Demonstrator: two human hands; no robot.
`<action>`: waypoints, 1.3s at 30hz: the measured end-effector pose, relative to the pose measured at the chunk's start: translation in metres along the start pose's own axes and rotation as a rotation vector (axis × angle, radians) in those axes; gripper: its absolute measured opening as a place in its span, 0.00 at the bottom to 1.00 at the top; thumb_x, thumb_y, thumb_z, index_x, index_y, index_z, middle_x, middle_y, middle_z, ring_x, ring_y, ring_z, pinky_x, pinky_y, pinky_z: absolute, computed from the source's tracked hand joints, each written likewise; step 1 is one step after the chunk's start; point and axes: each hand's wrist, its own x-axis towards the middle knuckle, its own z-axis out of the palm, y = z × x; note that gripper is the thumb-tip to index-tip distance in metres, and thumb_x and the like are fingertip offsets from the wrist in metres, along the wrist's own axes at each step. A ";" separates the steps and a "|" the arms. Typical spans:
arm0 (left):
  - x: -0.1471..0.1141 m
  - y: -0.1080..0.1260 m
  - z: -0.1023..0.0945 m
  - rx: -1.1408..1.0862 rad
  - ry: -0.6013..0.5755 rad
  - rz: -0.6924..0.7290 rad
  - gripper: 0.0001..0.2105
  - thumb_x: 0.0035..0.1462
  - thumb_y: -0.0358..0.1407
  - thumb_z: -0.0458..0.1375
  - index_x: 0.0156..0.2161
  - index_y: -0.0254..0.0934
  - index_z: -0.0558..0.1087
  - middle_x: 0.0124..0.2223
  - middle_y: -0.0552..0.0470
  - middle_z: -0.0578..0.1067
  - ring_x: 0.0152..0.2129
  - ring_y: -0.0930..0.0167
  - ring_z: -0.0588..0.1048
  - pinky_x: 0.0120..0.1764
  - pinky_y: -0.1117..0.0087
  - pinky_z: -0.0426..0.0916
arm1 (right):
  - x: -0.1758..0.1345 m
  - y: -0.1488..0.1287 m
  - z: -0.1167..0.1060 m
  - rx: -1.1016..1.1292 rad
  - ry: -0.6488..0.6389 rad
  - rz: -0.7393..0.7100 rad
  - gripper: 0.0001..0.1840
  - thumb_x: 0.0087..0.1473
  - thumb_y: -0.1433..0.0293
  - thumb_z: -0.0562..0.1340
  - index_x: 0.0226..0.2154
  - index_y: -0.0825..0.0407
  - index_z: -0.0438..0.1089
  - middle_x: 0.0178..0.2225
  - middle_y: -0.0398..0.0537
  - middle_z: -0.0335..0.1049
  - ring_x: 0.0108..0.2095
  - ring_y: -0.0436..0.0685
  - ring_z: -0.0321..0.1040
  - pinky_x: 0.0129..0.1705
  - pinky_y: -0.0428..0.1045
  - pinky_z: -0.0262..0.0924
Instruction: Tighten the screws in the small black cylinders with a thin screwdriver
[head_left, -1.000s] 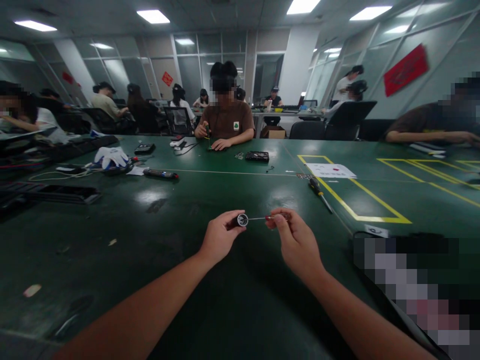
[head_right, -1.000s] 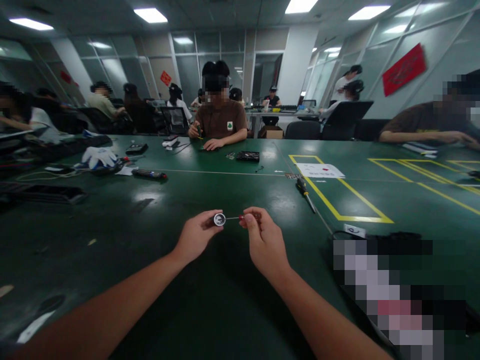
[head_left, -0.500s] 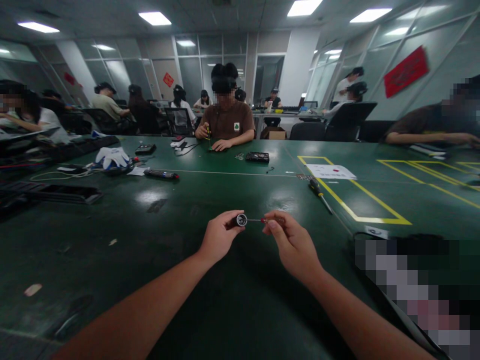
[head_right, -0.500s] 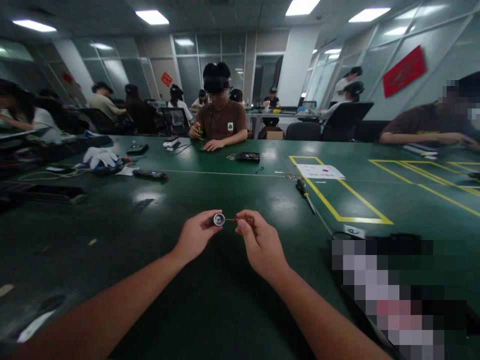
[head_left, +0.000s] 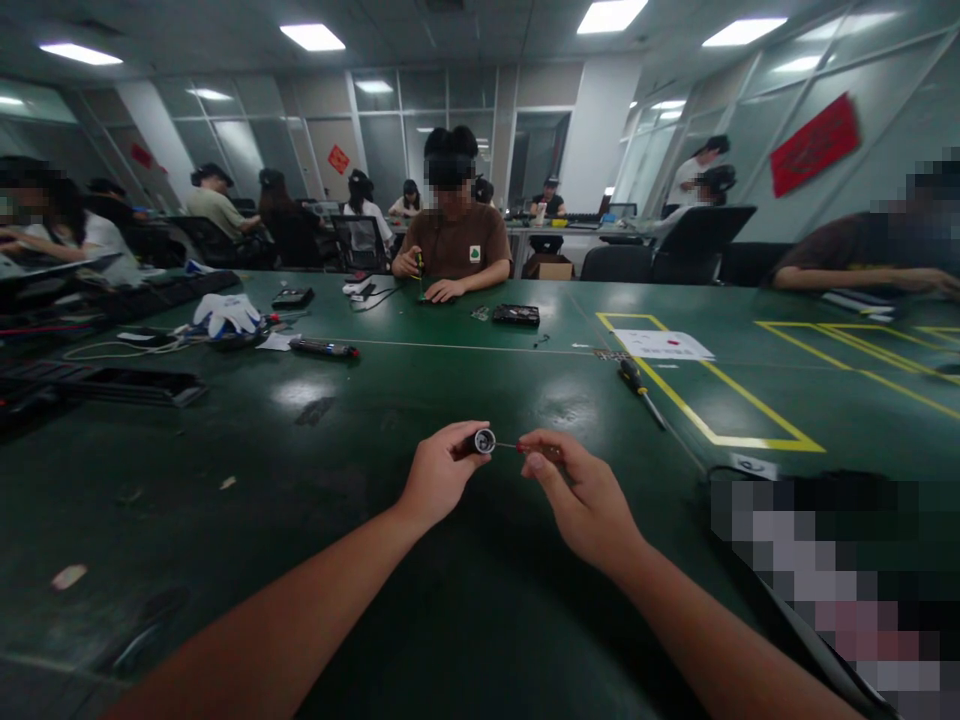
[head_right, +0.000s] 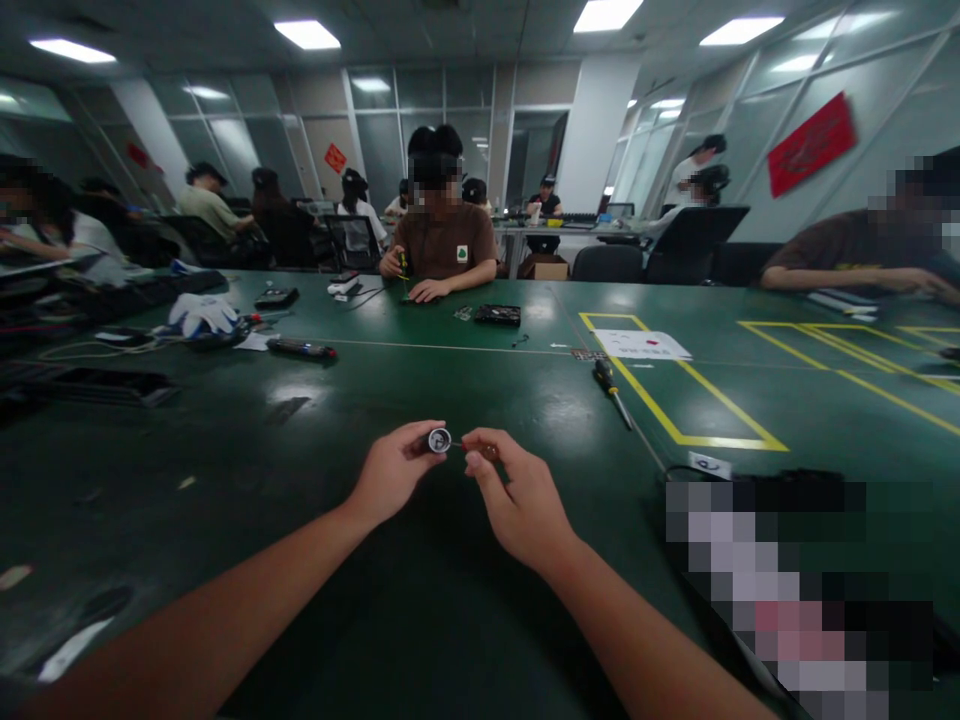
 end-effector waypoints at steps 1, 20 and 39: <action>0.000 0.000 0.000 0.013 0.000 0.005 0.20 0.52 0.25 0.66 0.51 0.41 0.79 0.53 0.46 0.78 0.49 0.64 0.78 0.56 0.58 0.72 | 0.000 0.000 0.001 0.031 0.012 0.011 0.11 0.67 0.62 0.57 0.48 0.46 0.71 0.36 0.45 0.78 0.36 0.57 0.76 0.40 0.51 0.66; -0.003 0.008 0.000 0.116 -0.021 0.031 0.20 0.52 0.24 0.66 0.50 0.43 0.80 0.53 0.48 0.79 0.50 0.64 0.78 0.57 0.57 0.72 | 0.009 0.011 0.008 0.321 0.287 0.252 0.18 0.64 0.53 0.60 0.42 0.51 0.74 0.35 0.49 0.78 0.36 0.58 0.75 0.44 0.56 0.70; -0.002 0.008 -0.004 0.165 -0.027 0.056 0.21 0.53 0.26 0.66 0.52 0.44 0.79 0.53 0.48 0.79 0.49 0.63 0.78 0.55 0.57 0.73 | 0.014 0.016 0.003 0.419 0.382 0.270 0.17 0.64 0.53 0.59 0.41 0.49 0.70 0.34 0.48 0.75 0.34 0.57 0.74 0.41 0.56 0.71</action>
